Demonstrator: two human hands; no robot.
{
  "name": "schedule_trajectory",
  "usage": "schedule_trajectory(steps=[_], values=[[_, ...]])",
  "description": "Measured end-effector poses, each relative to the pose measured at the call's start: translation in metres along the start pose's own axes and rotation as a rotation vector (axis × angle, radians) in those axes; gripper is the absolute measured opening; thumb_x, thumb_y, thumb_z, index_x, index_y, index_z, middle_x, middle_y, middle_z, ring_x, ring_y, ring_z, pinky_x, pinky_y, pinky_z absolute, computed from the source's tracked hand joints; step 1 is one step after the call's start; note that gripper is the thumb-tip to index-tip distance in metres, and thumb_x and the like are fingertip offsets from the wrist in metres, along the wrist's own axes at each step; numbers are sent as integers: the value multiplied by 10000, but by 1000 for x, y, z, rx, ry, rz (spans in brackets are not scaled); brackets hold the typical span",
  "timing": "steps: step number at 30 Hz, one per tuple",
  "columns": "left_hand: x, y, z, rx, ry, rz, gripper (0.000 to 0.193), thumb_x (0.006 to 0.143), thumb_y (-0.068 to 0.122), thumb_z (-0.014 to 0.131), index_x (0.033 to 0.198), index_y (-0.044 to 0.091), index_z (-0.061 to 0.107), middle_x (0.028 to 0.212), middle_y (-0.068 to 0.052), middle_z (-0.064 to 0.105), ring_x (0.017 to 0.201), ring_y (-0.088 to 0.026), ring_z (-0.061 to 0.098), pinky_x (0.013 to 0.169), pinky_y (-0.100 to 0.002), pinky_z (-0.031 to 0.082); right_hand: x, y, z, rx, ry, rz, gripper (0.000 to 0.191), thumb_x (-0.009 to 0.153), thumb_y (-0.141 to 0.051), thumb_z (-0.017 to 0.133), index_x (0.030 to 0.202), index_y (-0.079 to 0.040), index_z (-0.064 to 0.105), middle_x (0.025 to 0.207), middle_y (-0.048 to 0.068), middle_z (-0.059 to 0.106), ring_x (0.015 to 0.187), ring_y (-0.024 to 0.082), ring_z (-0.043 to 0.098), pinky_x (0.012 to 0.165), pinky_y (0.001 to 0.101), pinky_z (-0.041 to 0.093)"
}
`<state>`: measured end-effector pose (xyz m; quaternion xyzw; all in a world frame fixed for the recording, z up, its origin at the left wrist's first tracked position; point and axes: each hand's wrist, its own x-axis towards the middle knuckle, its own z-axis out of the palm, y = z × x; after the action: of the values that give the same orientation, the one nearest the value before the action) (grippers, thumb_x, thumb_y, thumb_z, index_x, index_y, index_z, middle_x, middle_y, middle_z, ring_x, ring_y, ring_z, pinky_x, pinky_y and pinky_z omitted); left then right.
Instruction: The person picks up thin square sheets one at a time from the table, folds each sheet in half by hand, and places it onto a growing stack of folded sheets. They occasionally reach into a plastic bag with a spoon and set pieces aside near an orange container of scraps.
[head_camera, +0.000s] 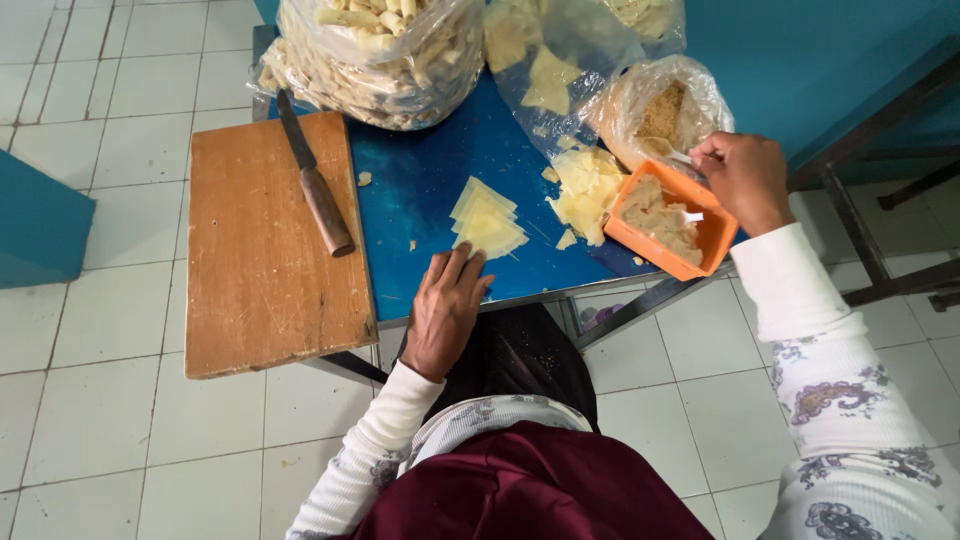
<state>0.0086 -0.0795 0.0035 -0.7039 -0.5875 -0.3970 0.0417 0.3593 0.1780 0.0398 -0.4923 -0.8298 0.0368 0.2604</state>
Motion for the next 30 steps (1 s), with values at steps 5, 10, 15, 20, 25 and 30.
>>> schedule_trajectory(steps=[5, 10, 15, 20, 25, 30], values=[[1, 1, -2, -15, -3, -10, 315, 936, 143, 717, 1194, -32, 672, 1267, -179, 621, 1122, -333, 603, 917, -409, 540, 6, 31, -4, 471, -154, 210, 161, 971, -51, 704, 1104, 27, 750, 990, 63, 759, 898, 113, 681, 838, 259, 536], [0, -1, 0, -80, 22, -37, 247, 940, 117, 703, 1145, -19, 682, 1261, -173, 630, 1130, -356, 607, 910, -424, 540, 6, 38, -21, 614, -207, 350, 219, 982, -62, 695, 1173, 41, 727, 1024, 72, 723, 941, 111, 648, 847, 257, 509], [4, -8, 5, -210, 83, -190, 223, 945, 75, 696, 1130, -41, 653, 1187, -176, 608, 1042, -348, 612, 862, -430, 524, 4, 3, -39, 660, -238, 252, 192, 1006, -58, 688, 1156, 59, 717, 1012, 65, 706, 941, 107, 643, 867, 257, 519], [12, -8, 17, -38, 145, -292, 286, 848, 103, 761, 1049, -41, 617, 1071, -169, 538, 986, -354, 549, 839, -451, 472, 11, -57, -21, 593, -458, 240, 215, 975, -104, 677, 1161, -6, 723, 938, 38, 723, 833, 120, 651, 752, 272, 530], [18, -4, 22, 45, 109, -352, 272, 834, 130, 771, 980, -3, 584, 1053, -155, 517, 980, -347, 536, 822, -454, 455, 14, -117, 35, 750, -665, -71, 191, 1002, -133, 685, 1104, 16, 748, 906, 49, 718, 789, 73, 612, 690, 246, 497], [19, 1, 22, 54, 94, -359, 238, 845, 113, 742, 988, 20, 576, 1034, -139, 513, 977, -331, 543, 791, -459, 443, -3, -147, 54, 457, -590, -79, 170, 950, -163, 707, 1049, -28, 740, 841, 45, 755, 741, 101, 651, 680, 274, 507]])
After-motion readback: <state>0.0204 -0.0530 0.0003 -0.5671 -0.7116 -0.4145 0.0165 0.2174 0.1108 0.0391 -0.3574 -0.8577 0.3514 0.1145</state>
